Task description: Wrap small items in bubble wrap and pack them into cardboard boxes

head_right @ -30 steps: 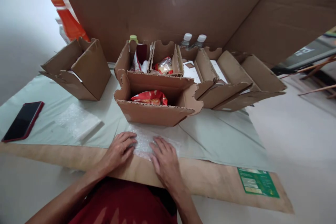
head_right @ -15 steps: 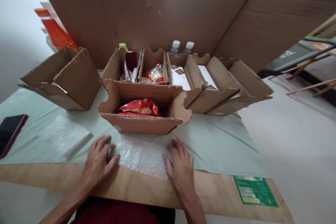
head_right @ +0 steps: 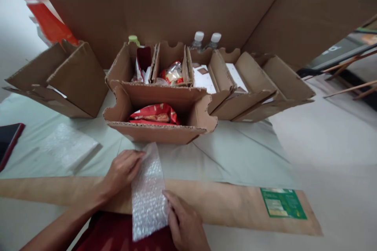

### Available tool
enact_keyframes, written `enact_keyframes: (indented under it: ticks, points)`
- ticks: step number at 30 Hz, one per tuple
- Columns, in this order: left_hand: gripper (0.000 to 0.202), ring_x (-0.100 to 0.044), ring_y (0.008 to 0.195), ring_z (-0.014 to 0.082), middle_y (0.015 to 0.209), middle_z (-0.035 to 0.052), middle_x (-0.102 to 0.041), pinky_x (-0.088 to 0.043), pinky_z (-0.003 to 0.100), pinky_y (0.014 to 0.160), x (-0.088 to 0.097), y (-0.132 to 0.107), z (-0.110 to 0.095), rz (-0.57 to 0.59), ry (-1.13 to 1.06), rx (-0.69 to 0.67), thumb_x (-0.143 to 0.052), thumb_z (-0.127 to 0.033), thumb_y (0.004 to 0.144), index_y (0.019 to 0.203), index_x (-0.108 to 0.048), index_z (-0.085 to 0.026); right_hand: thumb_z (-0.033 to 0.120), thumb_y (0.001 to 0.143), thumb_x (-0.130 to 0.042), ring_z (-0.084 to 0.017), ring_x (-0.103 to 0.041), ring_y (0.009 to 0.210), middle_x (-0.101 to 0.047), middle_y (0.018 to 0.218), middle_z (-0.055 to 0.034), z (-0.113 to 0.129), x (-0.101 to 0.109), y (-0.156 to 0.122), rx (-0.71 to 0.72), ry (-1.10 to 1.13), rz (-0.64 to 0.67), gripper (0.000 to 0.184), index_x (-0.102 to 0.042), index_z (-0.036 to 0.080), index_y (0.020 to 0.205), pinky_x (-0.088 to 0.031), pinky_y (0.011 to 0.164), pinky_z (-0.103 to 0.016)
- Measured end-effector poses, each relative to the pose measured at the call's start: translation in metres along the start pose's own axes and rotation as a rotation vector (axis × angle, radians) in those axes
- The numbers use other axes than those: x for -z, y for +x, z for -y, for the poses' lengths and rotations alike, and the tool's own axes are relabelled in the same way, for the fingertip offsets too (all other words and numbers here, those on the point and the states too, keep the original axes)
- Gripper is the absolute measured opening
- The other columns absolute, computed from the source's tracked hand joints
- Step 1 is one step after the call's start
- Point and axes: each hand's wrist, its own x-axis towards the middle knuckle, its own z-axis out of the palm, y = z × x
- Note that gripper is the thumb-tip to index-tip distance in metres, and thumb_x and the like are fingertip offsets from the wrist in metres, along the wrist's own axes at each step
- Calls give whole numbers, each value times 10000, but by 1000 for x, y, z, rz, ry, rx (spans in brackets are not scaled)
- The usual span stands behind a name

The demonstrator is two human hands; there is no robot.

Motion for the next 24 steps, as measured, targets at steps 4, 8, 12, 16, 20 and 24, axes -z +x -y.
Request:
enact_keyframes:
  ticks: [4,8,12,16,20,24]
  points:
    - [305,-696,928,270,1045,122,-747,-581,427,836,-14,12,0,70,79,18,-496,-132,986,1230,-676,-169,184,1008,-424,-190,-756,908,-786,1013,-71,14,2,3,22,14,45,348,-739,228,1150,-591,801,-287]
    - [407,-648,1106,297,1228,160,-677,-566,463,932,2,-9,2,-41,93,94,-551,-141,970,1376,-565,-155,182,994,-410,-174,-715,777,-747,881,-52,20,2,7,-11,44,60,338,-744,212,1034,-547,695,-280]
    - [484,-596,1211,296,1311,169,-617,-540,487,1009,33,-42,-11,-102,40,81,-549,-77,926,1398,-536,-186,259,981,-460,-185,-702,779,-744,879,-54,25,3,9,-73,132,84,293,-751,221,990,-528,689,-288]
    - [695,-434,1449,326,1469,132,-567,-441,555,1169,64,-64,-33,301,-196,-76,-562,-34,769,1436,-517,-224,435,969,-535,-184,-665,707,-719,787,-46,28,-1,5,-288,384,82,314,-759,216,994,-517,665,-292]
    - [775,-476,1433,348,1478,154,-589,-450,579,1164,69,-73,-44,429,-311,-86,-652,-132,766,1512,-451,-192,577,883,-668,-165,-618,631,-685,652,-26,29,-14,3,-488,681,22,427,-758,186,1030,-502,656,-288]
    - [371,-715,988,228,1078,90,-773,-591,409,918,43,-72,-40,197,-327,99,-526,-116,937,1278,-646,-201,537,848,-736,-148,-631,630,-734,776,-51,34,-19,5,-481,835,-27,424,-745,176,1071,-512,632,-280]
